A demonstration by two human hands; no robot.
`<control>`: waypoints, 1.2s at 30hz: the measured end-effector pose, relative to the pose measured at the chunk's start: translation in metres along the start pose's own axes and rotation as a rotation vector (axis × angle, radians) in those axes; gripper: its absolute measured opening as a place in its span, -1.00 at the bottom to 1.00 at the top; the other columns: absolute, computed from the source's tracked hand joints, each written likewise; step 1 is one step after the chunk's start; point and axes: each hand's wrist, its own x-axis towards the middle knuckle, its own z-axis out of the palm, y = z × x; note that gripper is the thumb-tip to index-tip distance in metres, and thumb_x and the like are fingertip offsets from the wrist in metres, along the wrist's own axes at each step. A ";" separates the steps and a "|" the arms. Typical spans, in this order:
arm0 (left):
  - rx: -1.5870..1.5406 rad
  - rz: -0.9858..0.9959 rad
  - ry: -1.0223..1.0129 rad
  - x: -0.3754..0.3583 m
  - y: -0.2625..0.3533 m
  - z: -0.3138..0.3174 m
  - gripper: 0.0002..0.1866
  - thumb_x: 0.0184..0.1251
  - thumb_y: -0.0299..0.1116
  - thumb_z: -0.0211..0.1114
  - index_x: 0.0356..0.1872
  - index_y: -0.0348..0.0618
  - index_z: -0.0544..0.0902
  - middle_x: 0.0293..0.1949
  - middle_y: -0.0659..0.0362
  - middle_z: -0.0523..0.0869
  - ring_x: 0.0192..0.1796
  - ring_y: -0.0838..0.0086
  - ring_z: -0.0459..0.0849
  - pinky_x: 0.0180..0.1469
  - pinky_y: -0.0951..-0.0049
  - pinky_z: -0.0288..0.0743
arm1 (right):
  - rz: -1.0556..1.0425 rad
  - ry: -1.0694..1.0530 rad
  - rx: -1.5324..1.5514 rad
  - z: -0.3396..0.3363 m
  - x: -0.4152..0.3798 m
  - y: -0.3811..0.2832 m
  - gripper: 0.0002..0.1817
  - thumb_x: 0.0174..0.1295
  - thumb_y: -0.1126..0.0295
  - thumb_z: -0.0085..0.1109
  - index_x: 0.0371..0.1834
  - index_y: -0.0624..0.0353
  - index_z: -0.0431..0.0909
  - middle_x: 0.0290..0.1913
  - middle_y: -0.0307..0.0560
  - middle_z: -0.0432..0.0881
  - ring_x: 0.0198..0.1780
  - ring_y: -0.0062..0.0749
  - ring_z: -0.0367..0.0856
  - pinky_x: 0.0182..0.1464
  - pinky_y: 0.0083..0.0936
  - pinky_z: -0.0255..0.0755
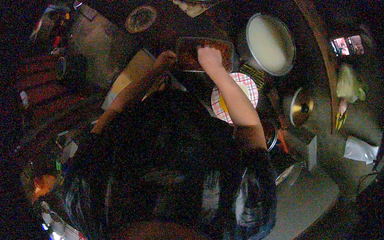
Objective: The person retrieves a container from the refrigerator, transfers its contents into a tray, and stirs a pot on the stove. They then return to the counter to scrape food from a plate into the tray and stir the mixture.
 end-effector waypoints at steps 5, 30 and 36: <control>-0.095 0.035 0.115 -0.006 0.006 0.005 -0.81 -0.13 -0.32 0.34 -0.52 -0.14 0.53 -0.43 0.11 0.60 -0.33 0.26 0.59 -0.25 0.36 0.46 | 0.046 -0.012 0.045 0.028 -0.002 -0.001 -0.73 0.15 0.42 -0.18 -0.31 0.17 0.59 -0.39 0.08 0.61 -0.32 -0.08 0.62 -0.30 -0.25 0.51; -0.023 0.043 0.074 -0.006 0.005 0.001 -0.81 -0.03 -0.30 0.29 -0.44 -0.15 0.52 -0.34 0.05 0.61 -0.27 0.24 0.61 -0.23 0.32 0.46 | -0.113 -0.142 0.048 -0.031 -0.014 0.017 -0.63 0.15 0.43 -0.23 -0.04 -0.10 0.53 -0.27 0.09 0.60 -0.22 -0.09 0.59 -0.18 -0.22 0.46; -0.089 -0.184 0.057 0.006 0.000 0.008 -0.82 -0.04 -0.31 0.30 -0.44 -0.15 0.54 -0.37 0.06 0.64 -0.26 0.23 0.64 -0.22 0.32 0.48 | -0.018 -0.173 -0.026 0.004 0.001 0.025 -0.63 0.14 0.44 -0.21 -0.05 -0.08 0.53 -0.28 0.10 0.60 -0.22 -0.08 0.59 -0.21 -0.18 0.48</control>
